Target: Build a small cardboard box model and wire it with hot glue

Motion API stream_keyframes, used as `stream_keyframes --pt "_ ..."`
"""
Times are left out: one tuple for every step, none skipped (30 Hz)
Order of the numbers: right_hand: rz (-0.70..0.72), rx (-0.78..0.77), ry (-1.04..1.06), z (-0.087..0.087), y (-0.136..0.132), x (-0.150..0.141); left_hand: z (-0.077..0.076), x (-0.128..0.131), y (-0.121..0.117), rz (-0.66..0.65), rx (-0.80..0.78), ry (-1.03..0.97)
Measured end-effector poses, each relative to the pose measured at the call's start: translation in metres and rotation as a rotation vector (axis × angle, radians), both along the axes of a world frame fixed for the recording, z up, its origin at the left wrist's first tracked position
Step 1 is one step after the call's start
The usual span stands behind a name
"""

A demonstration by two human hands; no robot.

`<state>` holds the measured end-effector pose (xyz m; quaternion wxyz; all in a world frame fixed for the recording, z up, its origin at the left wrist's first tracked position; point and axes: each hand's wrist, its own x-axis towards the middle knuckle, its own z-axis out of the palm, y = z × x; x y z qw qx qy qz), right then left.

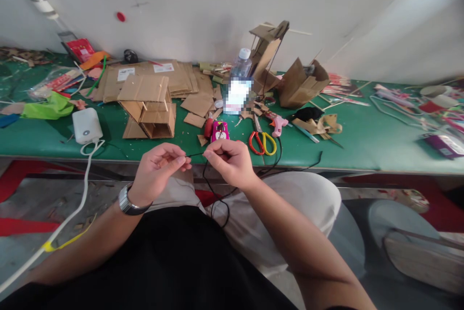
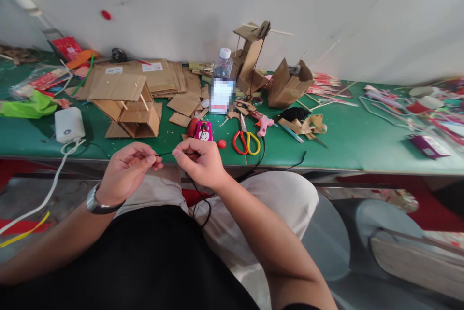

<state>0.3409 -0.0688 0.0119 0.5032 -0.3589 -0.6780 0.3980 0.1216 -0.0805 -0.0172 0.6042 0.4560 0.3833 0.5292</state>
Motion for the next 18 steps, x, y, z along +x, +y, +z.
stream_keyframes --pt "-0.002 -0.001 0.000 -0.0002 0.0001 0.0001 0.0003 0.0000 0.0001 0.002 -0.003 0.000" --pt "-0.004 -0.002 0.001 -0.0006 0.0002 0.0002 0.0006 0.0000 0.0003 0.003 -0.006 -0.001" --pt "-0.005 -0.004 0.003 -0.0009 0.0003 0.0003 0.0009 0.0000 0.0006 0.003 -0.009 -0.002" --pt "-0.005 -0.006 0.007 -0.0013 0.0003 0.0003 0.0012 0.0001 0.0008 0.003 -0.010 -0.005" --pt "-0.005 -0.006 0.012 -0.0016 0.0004 0.0003 0.0014 0.0001 0.0010 0.002 -0.011 -0.008" --pt "-0.006 -0.007 0.017 -0.0019 0.0004 0.0004 0.0014 0.0001 0.0012 0.000 -0.011 -0.010" --pt "-0.008 -0.010 0.022 -0.0020 0.0005 0.0004 0.0013 0.0001 0.0014 -0.002 -0.011 -0.011" --pt "-0.009 -0.014 0.025 -0.0020 0.0005 0.0004 0.0011 -0.0001 0.0014 -0.003 -0.011 -0.011" --pt "-0.011 -0.019 0.028 -0.0019 0.0006 0.0004 0.0009 -0.0002 0.0014 -0.006 -0.011 -0.008" --pt "-0.011 -0.022 0.030 -0.0017 0.0007 0.0004 0.0007 -0.0004 0.0014 -0.014 -0.009 -0.003" --pt "-0.010 -0.025 0.030 -0.0016 0.0007 0.0004 0.0006 -0.0005 0.0012 -0.025 -0.002 0.004" --pt "-0.006 -0.025 0.028 -0.0015 0.0008 0.0004 0.0008 -0.0005 0.0010 -0.040 0.011 0.013" --pt "-0.003 -0.026 0.023 -0.0016 0.0009 0.0004 0.0012 -0.0001 0.0006 -0.055 0.031 0.025" --pt "-0.001 -0.027 0.013 -0.0019 0.0009 0.0004 0.0018 0.0005 0.0001 -0.071 0.056 0.041" --pt "0.003 -0.031 0.000 -0.0024 0.0010 0.0003 0.0027 0.0013 -0.0004 -0.087 0.083 0.058" --pt "0.010 -0.037 -0.013 -0.0030 0.0010 0.0001 0.0037 0.0024 -0.0011 -0.101 0.109 0.076" --pt "0.020 -0.044 -0.022 -0.0039 0.0010 -0.0002 0.0048 0.0036 -0.0018 -0.113 0.133 0.095" --pt "0.032 -0.050 -0.026 -0.0048 0.0010 -0.0005 0.0060 0.0048 -0.0025 -0.119 0.156 0.113"
